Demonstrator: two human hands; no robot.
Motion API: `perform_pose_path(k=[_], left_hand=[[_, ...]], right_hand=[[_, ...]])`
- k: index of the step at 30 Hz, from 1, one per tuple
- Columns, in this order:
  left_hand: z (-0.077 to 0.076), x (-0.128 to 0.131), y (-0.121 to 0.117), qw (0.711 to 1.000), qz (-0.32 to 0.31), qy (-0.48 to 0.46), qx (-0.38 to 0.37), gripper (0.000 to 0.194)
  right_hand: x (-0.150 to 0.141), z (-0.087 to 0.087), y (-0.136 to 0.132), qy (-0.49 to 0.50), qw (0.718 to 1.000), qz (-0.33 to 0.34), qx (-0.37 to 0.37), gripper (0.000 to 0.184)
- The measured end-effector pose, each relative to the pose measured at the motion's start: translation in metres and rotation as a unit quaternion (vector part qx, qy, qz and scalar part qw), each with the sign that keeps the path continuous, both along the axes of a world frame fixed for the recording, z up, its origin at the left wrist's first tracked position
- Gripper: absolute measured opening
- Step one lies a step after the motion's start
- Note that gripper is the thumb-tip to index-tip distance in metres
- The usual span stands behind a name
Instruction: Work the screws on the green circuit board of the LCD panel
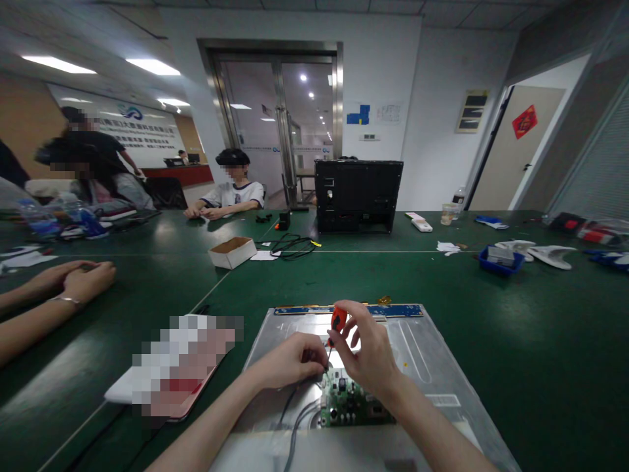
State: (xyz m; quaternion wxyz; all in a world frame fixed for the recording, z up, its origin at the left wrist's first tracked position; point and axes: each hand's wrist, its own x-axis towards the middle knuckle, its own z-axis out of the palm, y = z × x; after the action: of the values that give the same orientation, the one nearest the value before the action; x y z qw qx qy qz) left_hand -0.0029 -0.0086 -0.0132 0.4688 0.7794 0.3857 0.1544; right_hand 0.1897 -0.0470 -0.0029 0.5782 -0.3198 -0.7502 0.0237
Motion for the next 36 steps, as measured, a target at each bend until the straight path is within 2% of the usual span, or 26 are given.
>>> perform_pose_path(k=[4,8,16,25,36], left_hand=[[0.0028,0.0007,-0.0008,1.000,0.000,0.013,0.016,0.003],[0.0024,0.0006,-0.0008,1.000,-0.005,0.010,0.011,0.004],[-0.0015,-0.0006,0.0002,1.000,-0.008,-0.006,0.002,0.006],[-0.0017,-0.0004,0.0008,1.000,-0.010,-0.002,0.000,0.004],[-0.0007,-0.0002,-0.0006,1.000,0.003,0.005,0.001,0.005]], right_hand=[[-0.0007,-0.0032,0.0011,0.009,1.000,-0.015,-0.001,0.032],[-0.0010,-0.0037,0.0002,0.012,1.000,-0.023,-0.010,0.035],[0.0001,0.0040,-0.0019,0.001,1.000,0.007,0.005,0.038],[0.0012,0.0032,-0.0026,-0.007,1.000,0.024,-0.012,0.044],[-0.0002,-0.0011,0.0014,0.013,1.000,-0.008,0.005,0.027]])
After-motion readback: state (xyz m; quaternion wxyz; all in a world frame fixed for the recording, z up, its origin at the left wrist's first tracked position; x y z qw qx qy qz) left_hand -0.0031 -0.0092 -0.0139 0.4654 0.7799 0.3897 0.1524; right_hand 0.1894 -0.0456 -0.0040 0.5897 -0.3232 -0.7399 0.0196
